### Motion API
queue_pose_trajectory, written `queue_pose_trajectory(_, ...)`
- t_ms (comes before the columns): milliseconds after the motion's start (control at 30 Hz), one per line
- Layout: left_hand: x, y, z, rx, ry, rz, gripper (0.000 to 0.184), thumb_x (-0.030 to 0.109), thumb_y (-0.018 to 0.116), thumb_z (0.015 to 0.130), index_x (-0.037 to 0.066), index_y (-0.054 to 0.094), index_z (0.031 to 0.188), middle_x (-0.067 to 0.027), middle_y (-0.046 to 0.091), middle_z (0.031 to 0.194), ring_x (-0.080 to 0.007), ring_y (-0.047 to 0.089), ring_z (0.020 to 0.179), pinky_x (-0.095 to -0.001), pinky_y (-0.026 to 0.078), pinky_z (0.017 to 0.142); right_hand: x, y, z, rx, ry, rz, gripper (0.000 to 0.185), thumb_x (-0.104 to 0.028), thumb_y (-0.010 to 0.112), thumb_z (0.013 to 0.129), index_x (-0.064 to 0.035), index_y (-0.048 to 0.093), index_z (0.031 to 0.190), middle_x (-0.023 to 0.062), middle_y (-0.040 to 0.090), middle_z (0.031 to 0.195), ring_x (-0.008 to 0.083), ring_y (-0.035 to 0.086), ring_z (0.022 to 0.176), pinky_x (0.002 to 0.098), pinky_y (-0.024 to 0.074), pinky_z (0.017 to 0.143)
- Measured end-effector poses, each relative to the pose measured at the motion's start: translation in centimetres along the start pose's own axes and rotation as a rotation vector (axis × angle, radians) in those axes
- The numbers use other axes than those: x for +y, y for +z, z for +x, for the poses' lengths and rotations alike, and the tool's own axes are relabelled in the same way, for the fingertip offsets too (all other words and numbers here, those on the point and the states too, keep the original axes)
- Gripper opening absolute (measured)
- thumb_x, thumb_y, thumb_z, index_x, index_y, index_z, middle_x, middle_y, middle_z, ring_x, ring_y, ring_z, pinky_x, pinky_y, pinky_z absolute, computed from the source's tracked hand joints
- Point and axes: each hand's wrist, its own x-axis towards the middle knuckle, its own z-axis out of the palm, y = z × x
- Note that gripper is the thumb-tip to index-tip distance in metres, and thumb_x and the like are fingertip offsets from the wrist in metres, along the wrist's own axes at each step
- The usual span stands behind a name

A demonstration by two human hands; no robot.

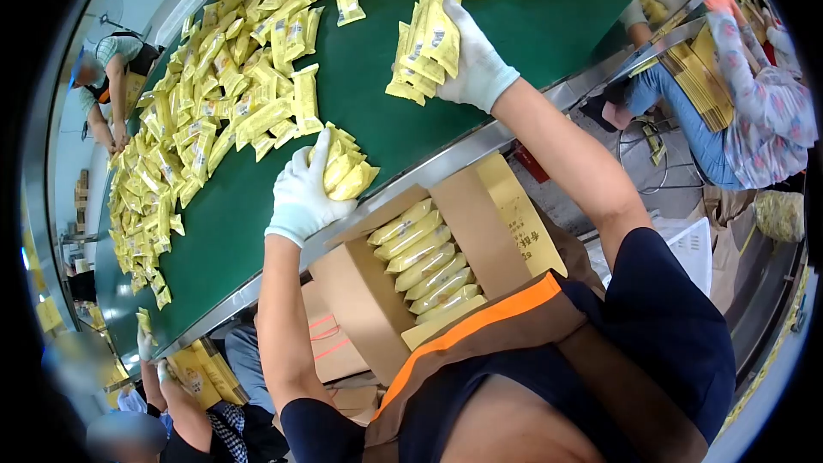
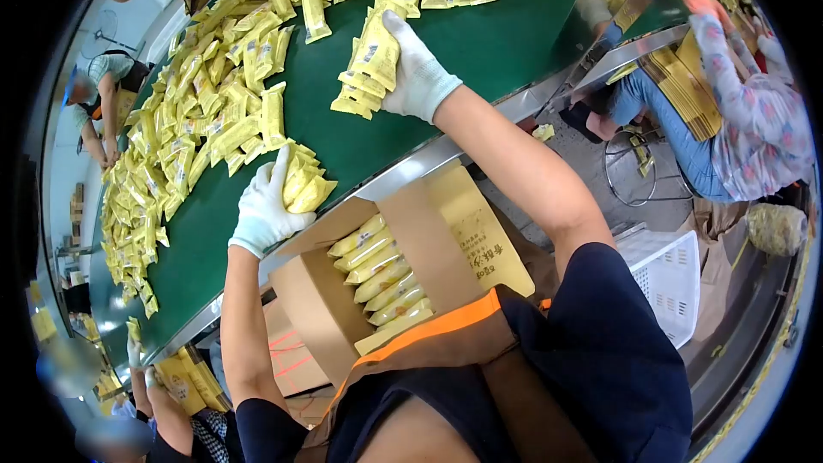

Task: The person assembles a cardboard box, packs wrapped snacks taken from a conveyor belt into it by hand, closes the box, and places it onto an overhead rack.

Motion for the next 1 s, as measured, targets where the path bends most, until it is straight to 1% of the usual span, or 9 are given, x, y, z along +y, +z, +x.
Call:
queue_pose_trajectory(200,-2.8,0.4,-2.2,0.186,-0.167,-0.192,0.120,0.048,0.078,0.058,0.014,0.018,0.156,-0.0226,0.052,0.127,-0.0400,0.057,0.111,-0.0451,0.048,0.095,-0.6,1.7,-3.1,-0.197,-0.029,-0.151,0.054,-0.055,0.055,0.095,-0.0122,0.054,0.127,0.0114,0.064,0.113,0.0287,0.063,0.103,0.0480,0.0515,0.095)
queue_pose_trajectory(267,-3.1,-1.0,-5.4,0.561,-0.176,-0.484,0.108,0.030,0.078,0.067,0.010,0.019,0.155,-0.0200,0.055,0.123,-0.0368,0.060,0.105,-0.0438,0.050,0.093,-1.5,3.4,-6.6,-0.239,-0.050,-0.695,0.053,-0.049,0.061,0.091,-0.0085,0.054,0.125,0.0145,0.066,0.111,0.0295,0.066,0.097,0.0413,0.0554,0.086)
queue_pose_trajectory(333,-2.5,-4.1,-9.1,0.514,-0.220,-1.211,0.103,0.025,0.079,0.072,0.006,0.020,0.154,-0.0186,0.049,0.136,-0.0343,0.055,0.119,-0.0430,0.048,0.100,-1.5,7.9,-12.4,-0.441,-0.446,-1.735,0.064,-0.047,0.075,0.075,-0.0066,0.056,0.120,0.0153,0.064,0.105,0.0290,0.066,0.091,0.0401,0.0549,0.078)
queue_pose_trajectory(400,-0.9,-4.5,-12.6,0.490,0.011,-1.982,0.107,0.033,0.083,0.070,0.007,0.021,0.154,-0.0197,0.045,0.139,-0.0346,0.049,0.128,-0.0454,0.047,0.104,1.7,9.8,-15.1,-0.816,-0.777,-2.249,0.071,-0.045,0.083,0.057,-0.0064,0.060,0.112,0.0144,0.059,0.098,0.0280,0.062,0.087,0.0394,0.0509,0.072)
queue_pose_trajectory(500,4.3,-6.0,-14.5,0.364,0.143,-2.009,0.121,0.050,0.087,0.061,0.008,0.022,0.153,-0.0205,0.040,0.142,-0.0370,0.044,0.132,-0.0501,0.043,0.109,5.1,9.8,-17.0,-1.010,-0.538,-2.365,0.049,-0.037,0.079,0.063,-0.0078,0.062,0.098,0.0117,0.056,0.095,0.0272,0.057,0.091,0.0370,0.0442,0.077)
queue_pose_trajectory(600,5.5,-4.2,-15.4,0.316,0.199,-2.081,0.123,0.050,0.089,0.059,0.009,0.022,0.153,-0.0212,0.039,0.143,-0.0372,0.043,0.132,-0.0514,0.042,0.109,8.2,7.5,-16.8,-1.136,-0.709,-2.655,0.041,-0.033,0.075,0.066,-0.0080,0.062,0.096,0.0108,0.055,0.096,0.0268,0.057,0.090,0.0373,0.0435,0.077)
queue_pose_trajectory(767,3.2,2.0,-16.9,0.442,0.237,-2.311,0.106,0.056,0.078,0.069,0.014,0.030,0.153,-0.0196,0.036,0.150,-0.0386,0.041,0.134,-0.0548,0.033,0.114,6.2,6.2,-15.7,-1.017,-0.765,-2.228,0.040,-0.030,0.077,0.068,-0.0106,0.061,0.099,0.0112,0.056,0.101,0.0292,0.059,0.093,0.0413,0.0464,0.081)
queue_pose_trajectory(867,3.6,2.3,-17.1,0.543,0.335,-2.604,0.098,0.060,0.068,0.075,0.014,0.029,0.153,-0.0203,0.036,0.150,-0.0426,0.041,0.132,-0.0555,0.031,0.113,4.9,1.6,-13.3,-0.316,-0.124,-1.019,0.069,-0.052,0.066,0.085,-0.0058,0.049,0.132,0.0155,0.058,0.118,0.0338,0.059,0.108,0.0500,0.0489,0.094)
queue_pose_trajectory(1000,6.3,2.3,-17.4,0.622,0.046,-2.494,0.105,0.064,0.070,0.071,0.010,0.029,0.152,-0.0208,0.042,0.143,-0.0406,0.046,0.128,-0.0541,0.040,0.108,2.5,3.1,-14.2,-0.189,-0.005,-0.050,0.081,-0.067,0.050,0.089,-0.0066,0.039,0.142,0.0223,0.051,0.125,0.0372,0.052,0.115,0.0532,0.0429,0.103)
